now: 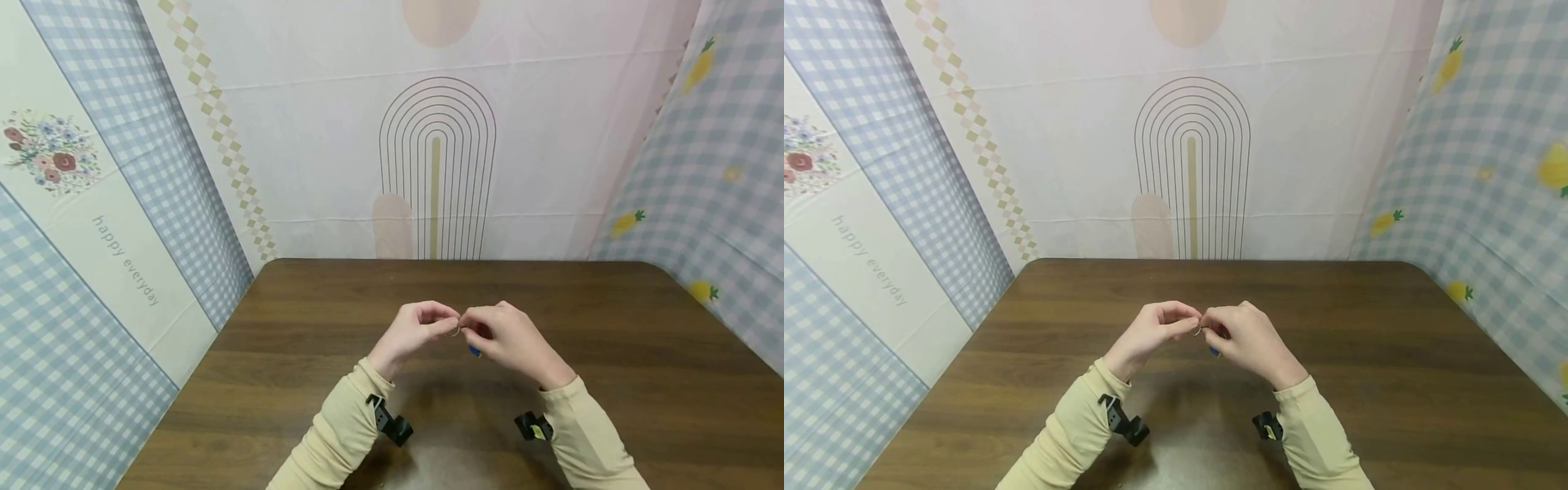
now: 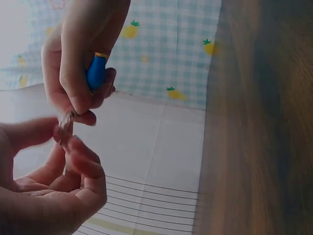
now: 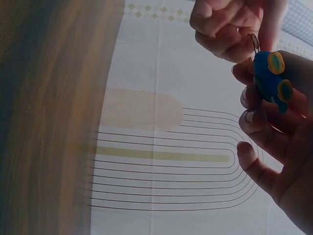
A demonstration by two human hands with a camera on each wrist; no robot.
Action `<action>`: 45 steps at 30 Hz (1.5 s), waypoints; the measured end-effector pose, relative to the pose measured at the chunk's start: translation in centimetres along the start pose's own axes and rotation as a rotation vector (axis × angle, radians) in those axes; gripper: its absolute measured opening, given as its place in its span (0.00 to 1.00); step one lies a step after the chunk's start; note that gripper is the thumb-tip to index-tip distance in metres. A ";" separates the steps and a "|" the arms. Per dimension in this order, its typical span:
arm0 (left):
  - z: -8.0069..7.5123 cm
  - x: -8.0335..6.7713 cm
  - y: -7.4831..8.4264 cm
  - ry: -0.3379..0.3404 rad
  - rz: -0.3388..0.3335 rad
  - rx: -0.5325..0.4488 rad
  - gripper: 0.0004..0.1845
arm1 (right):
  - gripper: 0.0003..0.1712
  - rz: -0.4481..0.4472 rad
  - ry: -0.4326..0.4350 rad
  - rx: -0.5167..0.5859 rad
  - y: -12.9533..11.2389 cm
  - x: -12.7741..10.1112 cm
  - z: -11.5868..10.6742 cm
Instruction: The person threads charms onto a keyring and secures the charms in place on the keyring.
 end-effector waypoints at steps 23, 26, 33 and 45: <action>-0.3 -1.5 0.1 0.009 0.002 -0.022 0.11 | 0.09 0.038 0.022 -0.002 -1.3 -0.6 -0.3; -0.2 -1.5 0.1 0.004 0.012 -0.037 0.11 | 0.09 0.052 0.016 0.009 -1.4 -0.6 -0.3; -0.4 -1.6 0.3 0.028 -0.005 -0.094 0.14 | 0.08 0.097 -0.001 0.051 -1.1 -0.7 -0.2; -1.4 -1.7 1.0 0.104 0.082 -0.062 0.10 | 0.08 0.048 0.034 0.039 -1.4 -0.7 -0.8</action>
Point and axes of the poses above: each hand's wrist, its own x-axis towards the middle knuckle, its own z-axis out of the palm, y = z × x, the point moved 10 cm from there along x, towards the middle knuckle, and after that the axes turned 12 degrees about -x, right-handed, at the moved point
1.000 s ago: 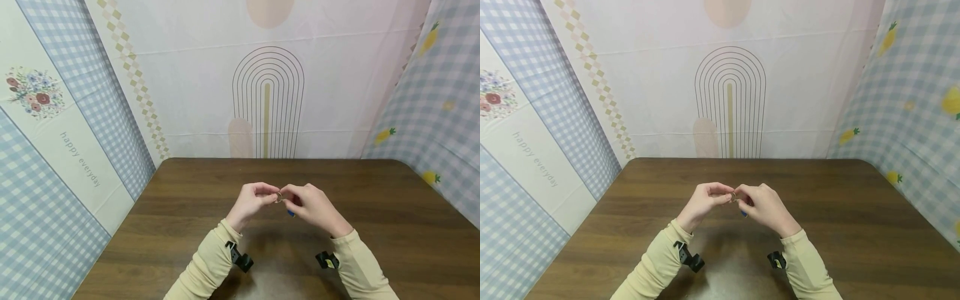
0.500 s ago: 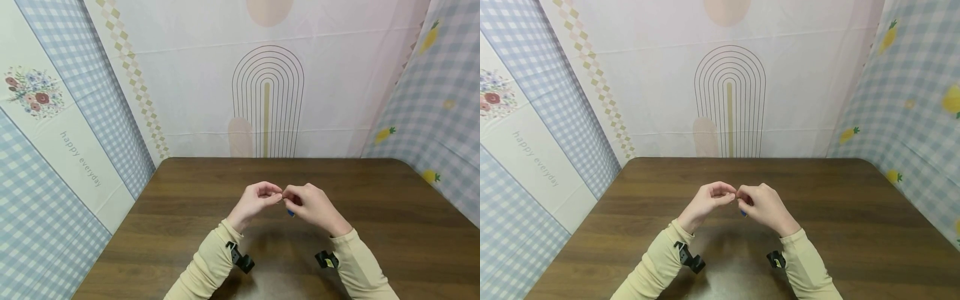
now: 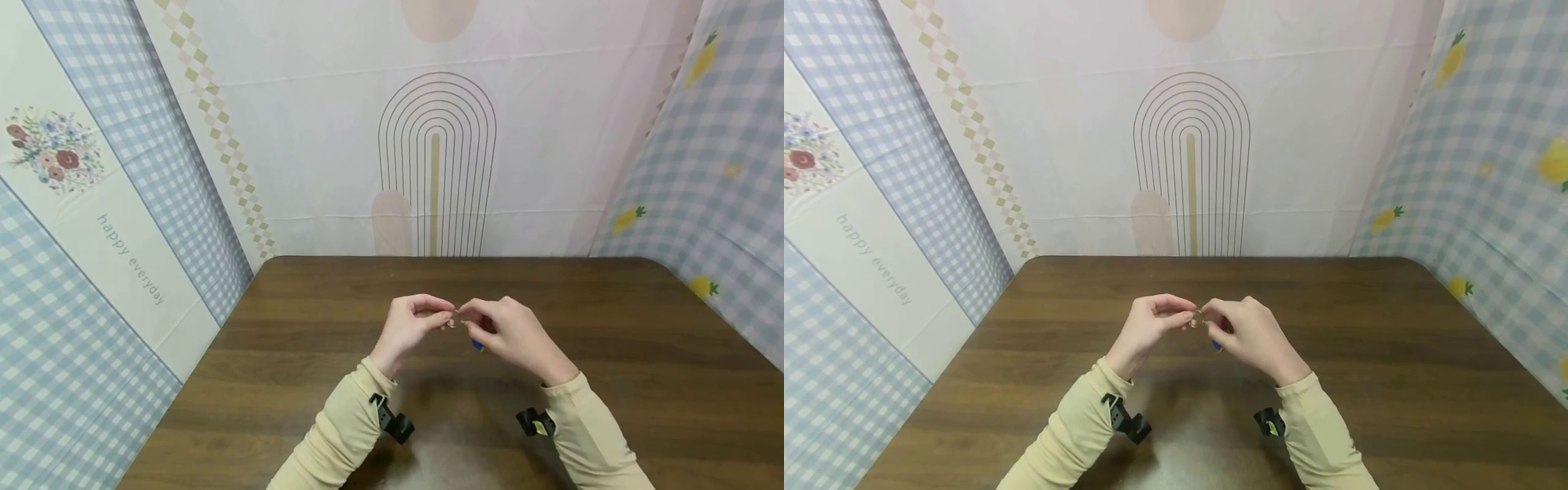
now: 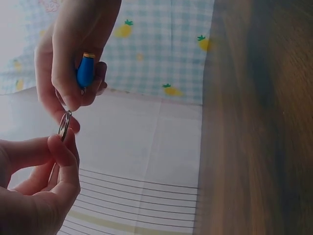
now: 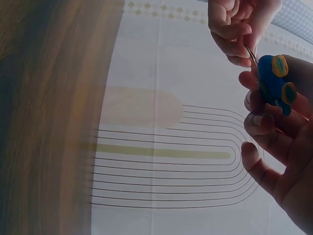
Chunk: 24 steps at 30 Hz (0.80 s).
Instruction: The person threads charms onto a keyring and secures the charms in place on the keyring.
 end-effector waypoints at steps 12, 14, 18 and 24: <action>0.7 0.1 -0.2 -0.051 0.002 0.077 0.10 | 0.06 -0.011 0.029 -0.072 0.4 -0.2 0.0; 0.5 0.4 -0.3 -0.023 0.008 0.044 0.12 | 0.06 0.006 0.034 -0.061 0.8 -0.2 0.0; -0.1 0.8 -0.1 0.056 0.046 0.011 0.12 | 0.09 -0.002 0.050 -0.049 1.2 0.0 0.0; -0.3 1.5 0.2 0.093 0.082 0.079 0.11 | 0.12 -0.035 0.056 -0.049 1.6 0.3 0.0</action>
Point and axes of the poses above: each hand's wrist, its own x-axis towards the middle knuckle, its own z-axis out of the palm, y = z × x, the point moved 10 cm from there along x, towards the middle knuckle, and after that the axes turned 12 degrees about -x, right-handed, at the moved point
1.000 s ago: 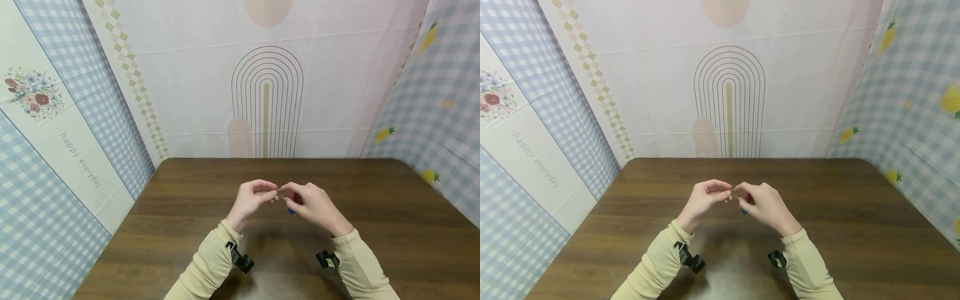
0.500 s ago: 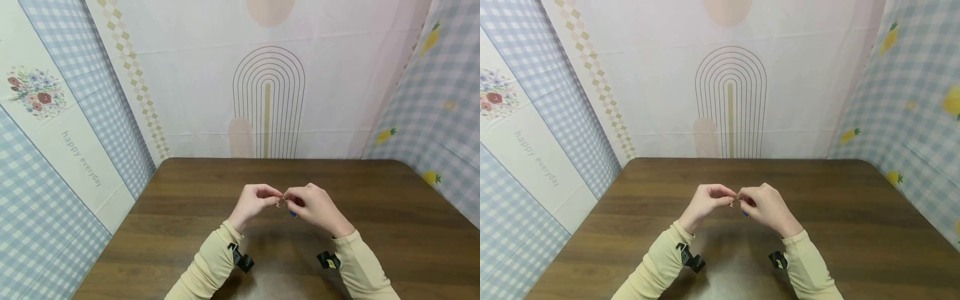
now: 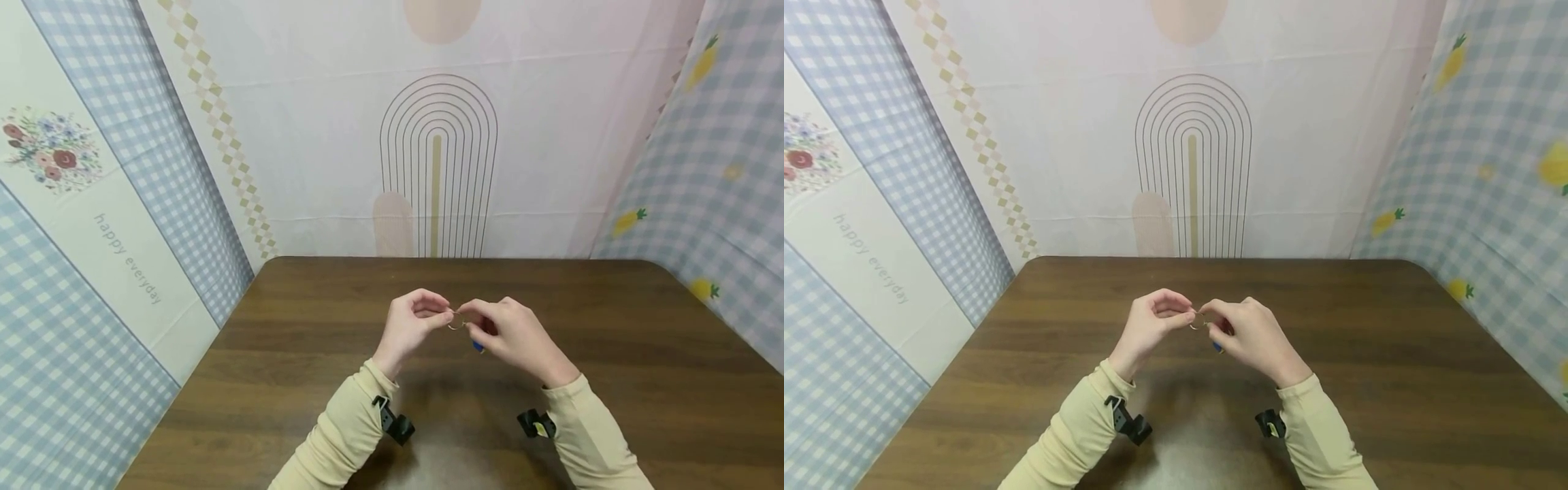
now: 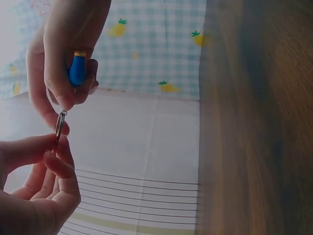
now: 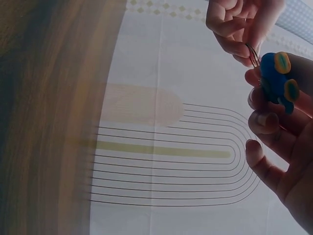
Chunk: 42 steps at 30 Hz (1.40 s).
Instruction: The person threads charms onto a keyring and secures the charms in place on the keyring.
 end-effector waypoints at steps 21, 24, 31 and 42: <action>1.0 -0.5 0.2 -0.113 -0.015 0.041 0.08 | 0.10 -0.036 -0.017 0.014 -0.5 -0.1 0.0; 1.0 -0.6 0.0 -0.130 -0.021 0.056 0.08 | 0.08 -0.014 -0.075 0.083 -0.2 -0.2 0.6; 1.4 -1.1 -2.3 -0.305 -0.117 0.359 0.04 | 0.01 0.032 -0.432 0.368 0.1 -1.7 6.0; 1.8 -2.8 -7.9 -0.548 -0.243 0.878 0.08 | 0.07 -0.064 -0.724 0.335 -2.3 -4.3 12.5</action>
Point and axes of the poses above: each hand's wrist, its own x-axis towards the middle knuckle, its own z-axis out of the palm, y = z × x, the point moved 10 cm from there along x, towards the middle knuckle, and after that the axes turned 12 degrees about -x, right-handed, at the moved point
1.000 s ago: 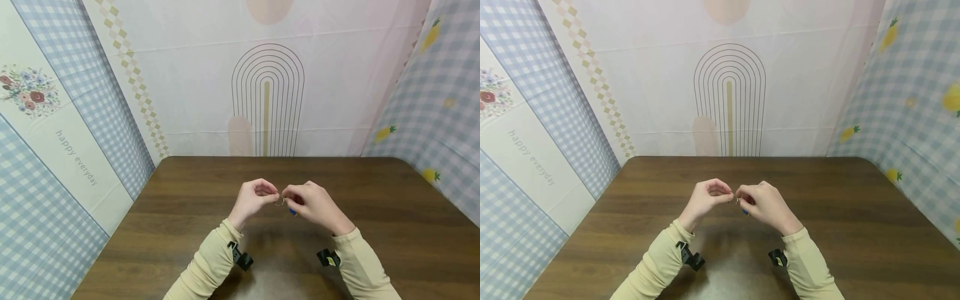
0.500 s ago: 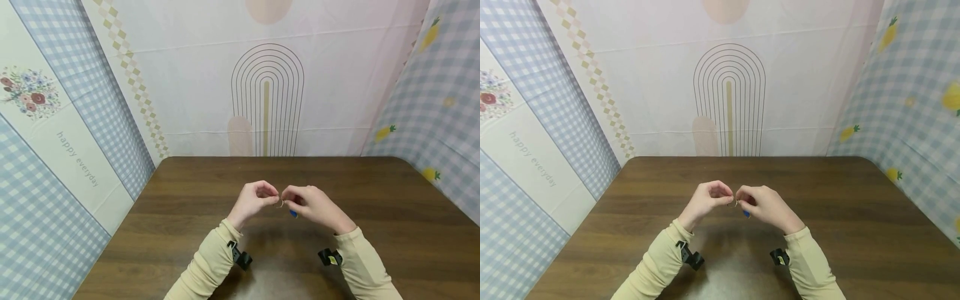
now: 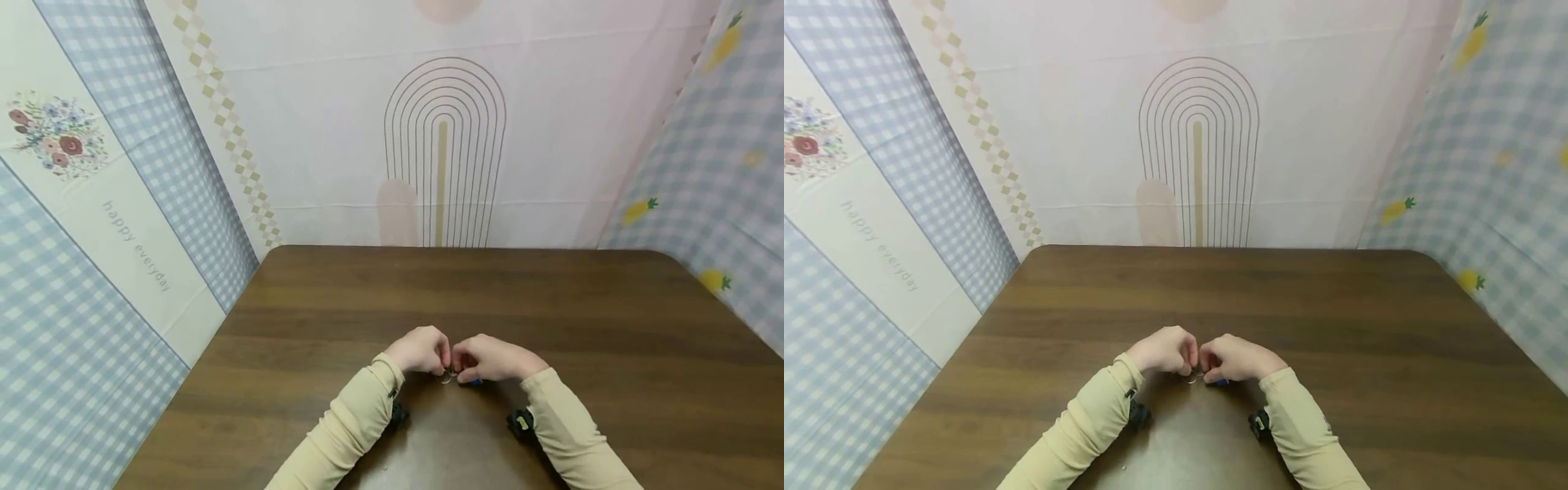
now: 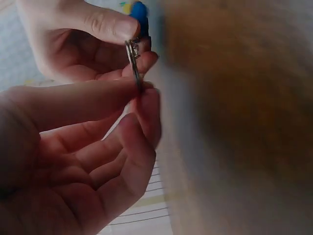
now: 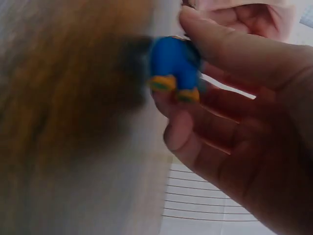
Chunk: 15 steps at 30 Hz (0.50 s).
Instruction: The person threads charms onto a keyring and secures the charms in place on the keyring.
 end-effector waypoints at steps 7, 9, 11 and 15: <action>0.9 0.2 0.1 -0.029 0.011 0.159 0.10 | 0.09 -0.012 -0.018 -0.071 -1.1 -0.2 -0.5; 0.9 0.2 0.0 -0.027 0.007 0.160 0.09 | 0.10 0.020 -0.042 -0.079 -1.0 -0.9 -0.8; 0.5 0.2 0.0 -0.001 -0.002 0.138 0.08 | 0.14 0.064 -0.027 -0.086 -0.7 -1.8 -1.6; -2.0 0.0 0.3 0.155 0.008 0.069 0.24 | 0.23 0.152 0.155 -0.136 0.4 -3.4 -4.2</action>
Point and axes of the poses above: each hand's wrist, its own x-axis towards the middle knuckle, its own z-axis out of the palm, y = z × x, the point moved 10 cm from there along x, towards the middle knuckle, and after that the axes turned 12 degrees about -x, right-handed, at the moved point
